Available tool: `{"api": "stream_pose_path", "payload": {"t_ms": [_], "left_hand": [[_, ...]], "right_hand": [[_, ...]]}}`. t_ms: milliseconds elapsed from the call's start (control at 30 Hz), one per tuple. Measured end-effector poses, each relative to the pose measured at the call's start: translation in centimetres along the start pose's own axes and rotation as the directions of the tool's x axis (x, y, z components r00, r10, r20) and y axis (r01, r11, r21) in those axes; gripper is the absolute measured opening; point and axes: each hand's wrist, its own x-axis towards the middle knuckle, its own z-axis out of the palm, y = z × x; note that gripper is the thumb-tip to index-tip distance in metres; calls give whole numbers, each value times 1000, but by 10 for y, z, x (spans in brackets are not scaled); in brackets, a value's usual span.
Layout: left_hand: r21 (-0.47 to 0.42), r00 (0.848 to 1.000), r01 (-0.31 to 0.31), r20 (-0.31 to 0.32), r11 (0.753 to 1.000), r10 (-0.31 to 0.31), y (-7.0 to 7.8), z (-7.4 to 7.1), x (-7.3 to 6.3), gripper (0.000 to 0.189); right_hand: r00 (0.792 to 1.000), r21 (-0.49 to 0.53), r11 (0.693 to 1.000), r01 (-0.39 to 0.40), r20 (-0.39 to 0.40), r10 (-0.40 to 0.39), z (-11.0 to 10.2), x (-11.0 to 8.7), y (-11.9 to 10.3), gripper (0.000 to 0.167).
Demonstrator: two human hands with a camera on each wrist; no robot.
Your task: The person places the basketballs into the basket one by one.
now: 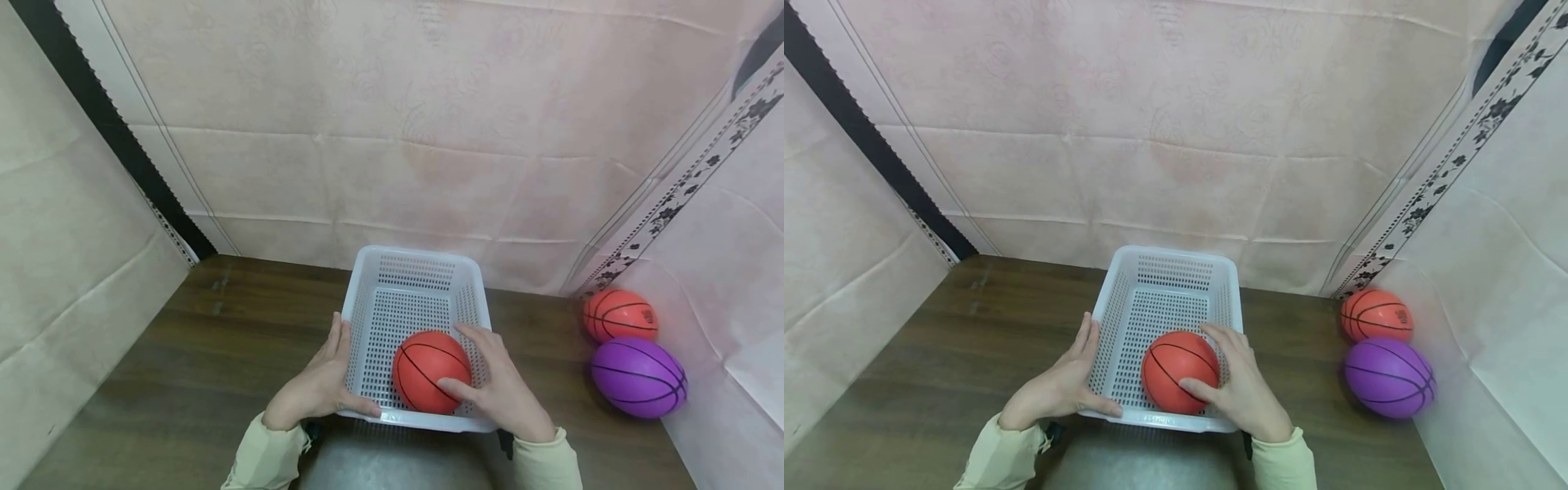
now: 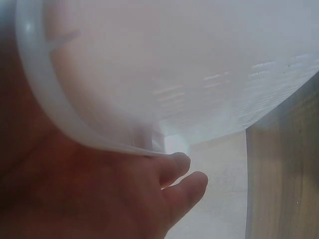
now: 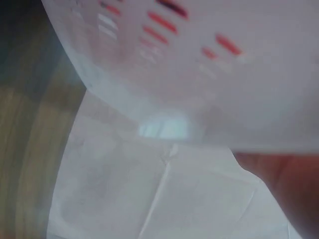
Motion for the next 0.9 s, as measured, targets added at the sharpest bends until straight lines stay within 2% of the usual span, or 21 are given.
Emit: {"api": "stream_pose_path", "payload": {"t_ms": [200,333,433,567,733,800,900], "left_hand": [[-6,1000,4,3,1000,-4,1,0,0,151],[-7,1000,9,5,1000,-9,1,0,0,151],[-3,1000,10,8,1000,-10,1,0,0,151],[2,1000,9,10,1000,-9,-1,0,0,151],[4,1000,8,12,1000,-9,-1,0,0,151],[6,1000,9,14,1000,-9,-1,-1,0,151],[7,1000,6,15,1000,-6,0,0,0,151]], "right_hand": [[989,-8,997,72,-125,-72,-20,-3,11,77],[966,-27,995,93,-241,-97,-35,-6,18,78],[941,-38,997,69,-329,-77,-47,-10,21,79],[888,-25,998,51,-456,-57,-62,-15,25,81],[803,-16,998,66,-593,-63,-78,-21,39,84],[771,-22,999,30,-636,-37,-83,-24,47,85],[731,-13,998,-67,-681,40,-91,-30,58,85]]}}
